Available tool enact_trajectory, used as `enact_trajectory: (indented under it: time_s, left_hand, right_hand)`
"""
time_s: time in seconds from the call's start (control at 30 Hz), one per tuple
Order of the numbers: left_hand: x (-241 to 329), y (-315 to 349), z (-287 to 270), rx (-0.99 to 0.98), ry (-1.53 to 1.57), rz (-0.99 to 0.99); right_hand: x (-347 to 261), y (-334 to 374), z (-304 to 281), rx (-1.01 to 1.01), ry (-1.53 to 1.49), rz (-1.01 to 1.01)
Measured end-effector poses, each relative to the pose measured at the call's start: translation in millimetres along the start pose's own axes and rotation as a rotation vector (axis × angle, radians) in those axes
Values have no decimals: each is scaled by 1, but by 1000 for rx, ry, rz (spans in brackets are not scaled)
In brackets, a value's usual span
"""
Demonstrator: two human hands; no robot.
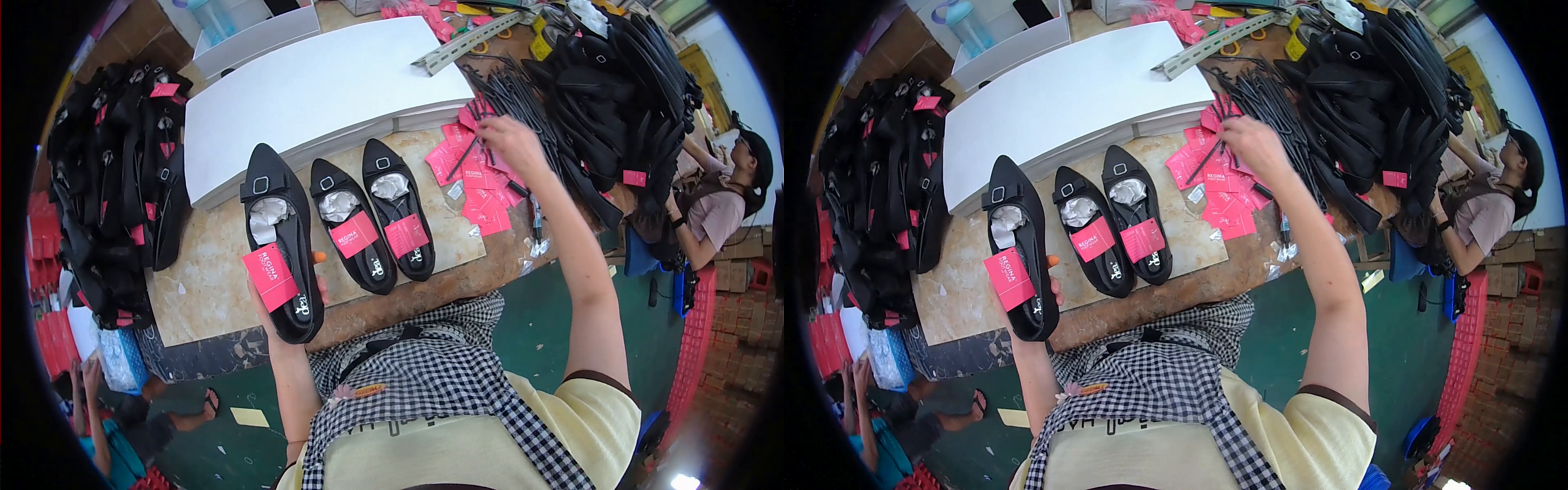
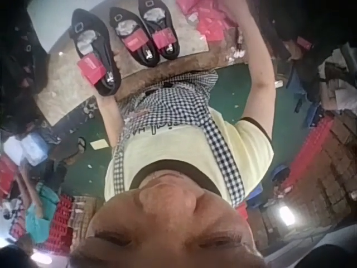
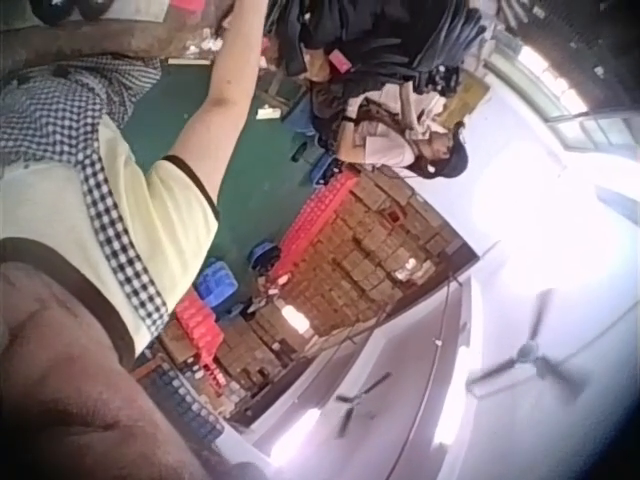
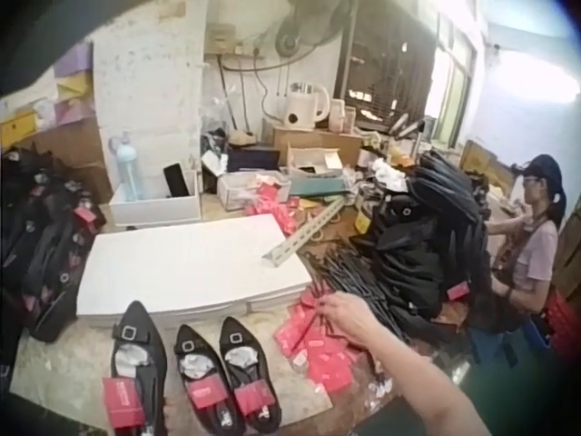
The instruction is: Inspecting, wiping with a cloth, marking with a marker, and trimming excess material on black flat shoes.
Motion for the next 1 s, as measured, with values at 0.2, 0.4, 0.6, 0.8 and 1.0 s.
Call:
enact_trajectory:
  time_s: [0.2,0.4,0.6,0.8,1.0]
  left_hand:
    - [-1,7,-7,93,-74,44]
    - [-18,-12,10,114,32,-99]
    - [-20,-27,12,182,-347,61]
    - [-21,-30,10,267,-515,188]
    - [-18,-22,4,277,-556,200]
  right_hand:
    - [-70,-11,-106,438,-812,566]
    - [-135,63,-38,-18,-825,609]
    - [-209,39,-74,-284,-968,614]
    - [-259,31,-85,-706,-1160,429]
    - [-276,15,-92,-920,-1421,617]
Point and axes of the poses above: each hand's wrist, its own y-axis away from the middle knuckle, its own z-axis out of the palm, x = y × z, the point moved 1 cm from there along -y, towards the middle knuckle, and after that the axes turned 15 degrees about z, right-handed, at the moved point
